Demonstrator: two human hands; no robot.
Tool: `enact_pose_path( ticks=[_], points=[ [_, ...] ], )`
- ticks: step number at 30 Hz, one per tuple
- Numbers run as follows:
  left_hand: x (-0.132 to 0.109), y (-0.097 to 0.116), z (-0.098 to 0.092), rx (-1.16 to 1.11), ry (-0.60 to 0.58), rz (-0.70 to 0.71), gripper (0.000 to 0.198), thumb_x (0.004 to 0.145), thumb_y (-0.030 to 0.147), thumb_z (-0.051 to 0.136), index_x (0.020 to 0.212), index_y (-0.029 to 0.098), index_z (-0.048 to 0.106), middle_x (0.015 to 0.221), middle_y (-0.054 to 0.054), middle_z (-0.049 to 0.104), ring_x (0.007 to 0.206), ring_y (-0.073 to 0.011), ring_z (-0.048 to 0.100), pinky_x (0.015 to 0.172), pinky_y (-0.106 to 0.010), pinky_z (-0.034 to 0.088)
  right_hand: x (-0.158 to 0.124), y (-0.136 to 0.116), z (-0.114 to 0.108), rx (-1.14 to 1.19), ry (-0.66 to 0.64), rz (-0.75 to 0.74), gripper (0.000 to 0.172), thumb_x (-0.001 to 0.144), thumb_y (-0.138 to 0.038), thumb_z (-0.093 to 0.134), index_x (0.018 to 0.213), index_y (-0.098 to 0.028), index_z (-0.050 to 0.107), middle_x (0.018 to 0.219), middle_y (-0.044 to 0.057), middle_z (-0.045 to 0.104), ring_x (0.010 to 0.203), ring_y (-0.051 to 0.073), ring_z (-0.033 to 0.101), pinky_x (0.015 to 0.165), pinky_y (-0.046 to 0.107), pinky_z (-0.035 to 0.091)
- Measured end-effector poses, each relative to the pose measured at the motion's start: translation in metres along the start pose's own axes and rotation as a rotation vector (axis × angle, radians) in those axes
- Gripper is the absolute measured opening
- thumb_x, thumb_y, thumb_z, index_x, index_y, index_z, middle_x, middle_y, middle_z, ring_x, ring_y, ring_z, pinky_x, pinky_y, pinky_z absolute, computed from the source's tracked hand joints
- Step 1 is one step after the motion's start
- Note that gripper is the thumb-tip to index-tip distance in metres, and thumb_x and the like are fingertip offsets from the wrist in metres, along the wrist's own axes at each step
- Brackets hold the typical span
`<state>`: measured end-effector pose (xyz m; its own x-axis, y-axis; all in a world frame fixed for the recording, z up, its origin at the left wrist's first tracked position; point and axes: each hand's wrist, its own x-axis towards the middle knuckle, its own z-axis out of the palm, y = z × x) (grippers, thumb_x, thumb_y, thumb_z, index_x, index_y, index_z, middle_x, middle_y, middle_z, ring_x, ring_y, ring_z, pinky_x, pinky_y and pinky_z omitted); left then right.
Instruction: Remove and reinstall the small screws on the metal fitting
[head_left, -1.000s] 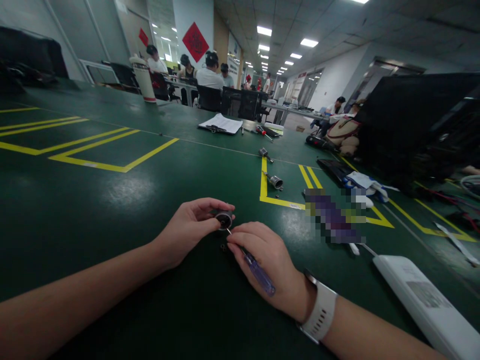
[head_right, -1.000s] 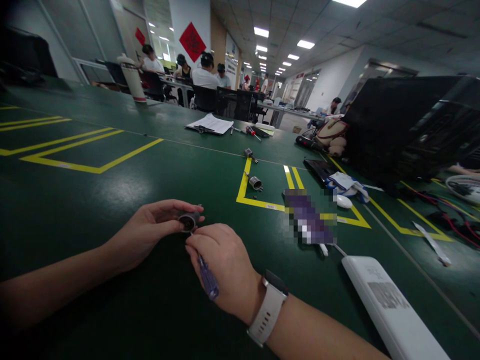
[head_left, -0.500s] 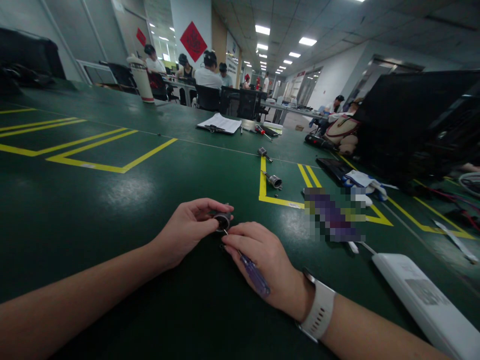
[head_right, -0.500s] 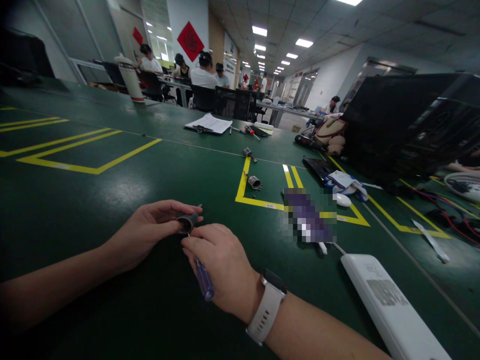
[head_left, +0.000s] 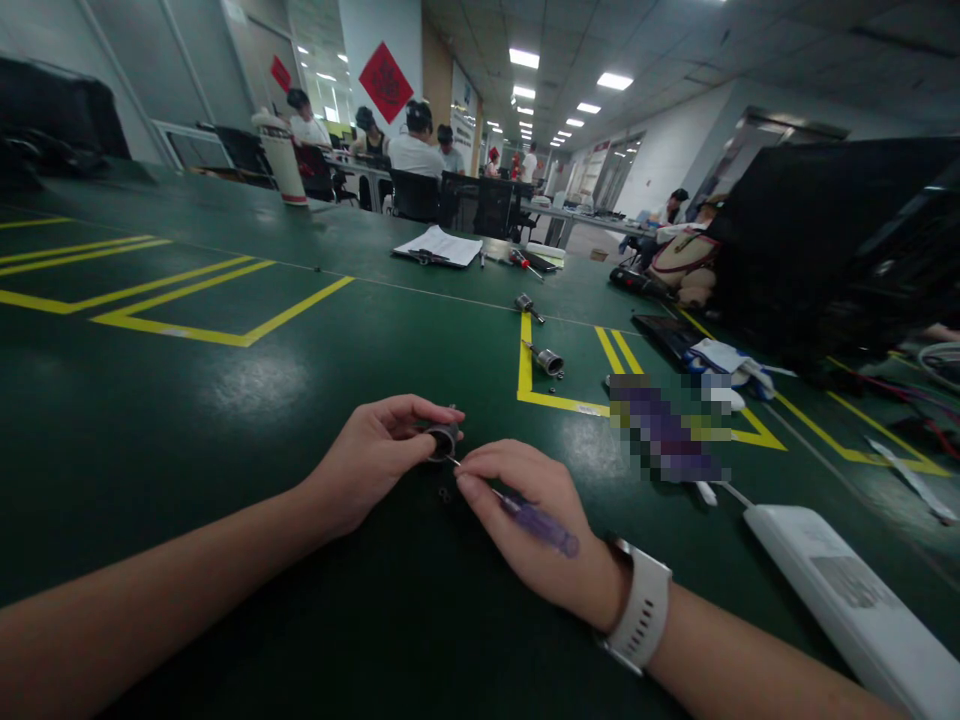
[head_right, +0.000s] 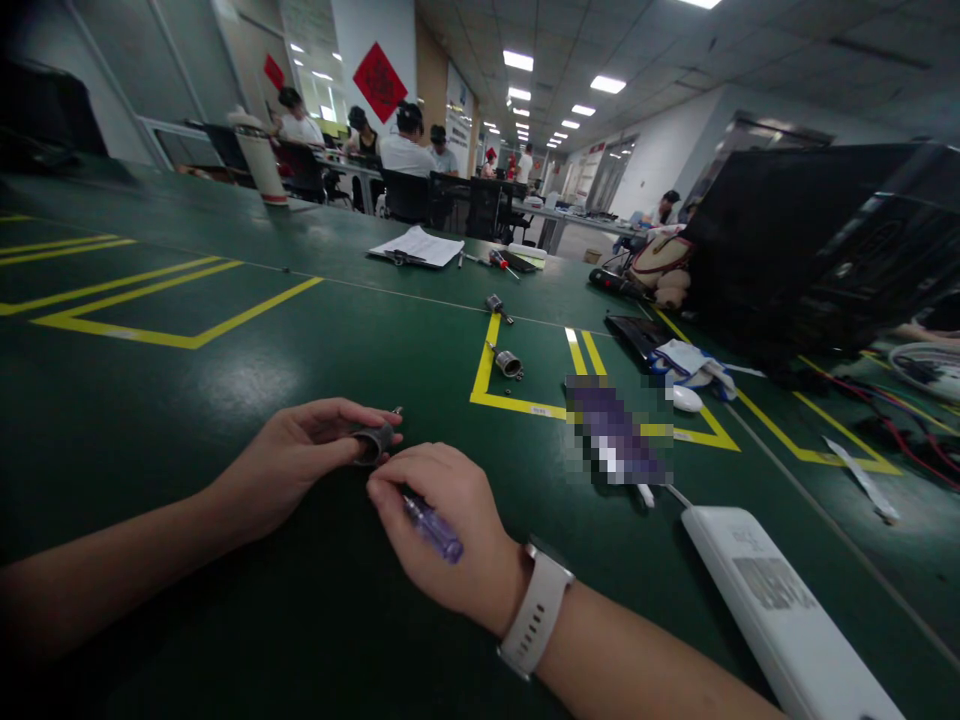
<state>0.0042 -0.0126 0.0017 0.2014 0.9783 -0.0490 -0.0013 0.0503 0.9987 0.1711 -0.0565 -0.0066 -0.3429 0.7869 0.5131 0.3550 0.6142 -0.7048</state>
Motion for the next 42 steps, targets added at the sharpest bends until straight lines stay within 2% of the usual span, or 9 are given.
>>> enact_pose_path(
  ticks=[4,6,9,18,23,30,33,37,42],
  points=[
    [0.000,0.002,0.001,-0.006,0.022,-0.014,0.015,0.062,0.009,0.063,0.073,0.017,0.067,0.094,-0.003,0.071,0.082,-0.0160,0.066,0.081,-0.031,0.051,0.003,0.003,-0.004,0.251,0.030,0.339,0.023,0.085,-0.029,0.051,0.072,-0.016,0.064,0.068,0.003,0.065,0.065,0.014,0.061,0.061,0.028,0.049],
    [0.000,0.002,0.001,-0.009,0.042,-0.014,0.015,0.062,0.008,0.063,0.074,0.017,0.067,0.094,-0.003,0.071,0.081,-0.0156,0.066,0.081,-0.031,0.051,0.004,0.007,-0.004,0.397,0.026,0.439,0.028,0.085,-0.034,0.050,0.069,-0.015,0.062,0.062,0.001,0.062,0.060,0.012,0.060,0.057,0.026,0.049],
    [0.001,0.001,0.000,-0.018,0.048,-0.010,0.017,0.063,0.009,0.064,0.077,0.017,0.068,0.092,-0.003,0.072,0.082,-0.0154,0.066,0.081,-0.030,0.051,0.003,0.011,-0.004,0.464,0.022,0.487,0.030,0.084,-0.037,0.051,0.067,-0.015,0.061,0.058,0.000,0.060,0.055,0.011,0.057,0.054,0.024,0.047],
    [0.002,0.000,0.000,-0.012,0.049,-0.006,0.016,0.061,0.011,0.066,0.076,0.017,0.067,0.092,-0.003,0.071,0.083,-0.0170,0.066,0.080,-0.031,0.051,0.004,0.008,-0.002,0.342,-0.036,0.492,0.030,0.084,-0.035,0.051,0.066,-0.015,0.062,0.059,0.001,0.061,0.056,0.011,0.057,0.054,0.024,0.046],
    [0.002,0.001,0.000,0.004,0.057,-0.014,0.021,0.060,0.011,0.065,0.080,0.018,0.069,0.093,-0.004,0.072,0.090,-0.0200,0.065,0.083,-0.033,0.050,0.004,0.006,0.000,0.186,-0.069,0.427,0.030,0.086,-0.031,0.048,0.064,-0.016,0.062,0.059,0.001,0.062,0.055,0.011,0.057,0.052,0.023,0.045],
    [0.001,0.000,0.000,-0.010,0.050,-0.044,0.028,0.061,0.011,0.066,0.088,0.019,0.070,0.098,-0.004,0.071,0.097,-0.0209,0.063,0.088,-0.033,0.048,0.000,0.005,0.002,-0.159,0.010,0.108,0.030,0.088,-0.023,0.046,0.060,-0.018,0.057,0.060,0.000,0.061,0.061,0.012,0.058,0.063,0.028,0.045],
    [0.001,0.000,-0.001,-0.015,0.051,-0.056,0.031,0.061,0.012,0.068,0.091,0.018,0.070,0.098,-0.004,0.071,0.095,-0.0196,0.063,0.088,-0.032,0.048,-0.001,0.004,0.001,-0.178,-0.001,0.080,0.027,0.088,-0.023,0.046,0.064,-0.018,0.058,0.063,0.000,0.061,0.062,0.012,0.058,0.063,0.028,0.045],
    [0.001,-0.001,-0.002,-0.009,0.035,-0.055,0.032,0.062,0.012,0.068,0.093,0.018,0.069,0.097,-0.004,0.072,0.092,-0.0179,0.064,0.085,-0.030,0.049,-0.001,0.002,-0.001,-0.144,0.056,0.053,0.022,0.088,-0.023,0.047,0.072,-0.018,0.060,0.072,0.002,0.064,0.068,0.013,0.060,0.066,0.028,0.047],
    [0.000,-0.002,-0.002,0.010,0.009,-0.037,0.033,0.063,0.014,0.069,0.096,0.019,0.069,0.094,-0.003,0.072,0.088,-0.0169,0.065,0.083,-0.029,0.050,-0.001,0.002,-0.002,-0.079,0.046,-0.039,0.012,0.087,-0.018,0.049,0.088,-0.018,0.061,0.087,0.004,0.066,0.082,0.014,0.061,0.077,0.030,0.049]
  ],
)
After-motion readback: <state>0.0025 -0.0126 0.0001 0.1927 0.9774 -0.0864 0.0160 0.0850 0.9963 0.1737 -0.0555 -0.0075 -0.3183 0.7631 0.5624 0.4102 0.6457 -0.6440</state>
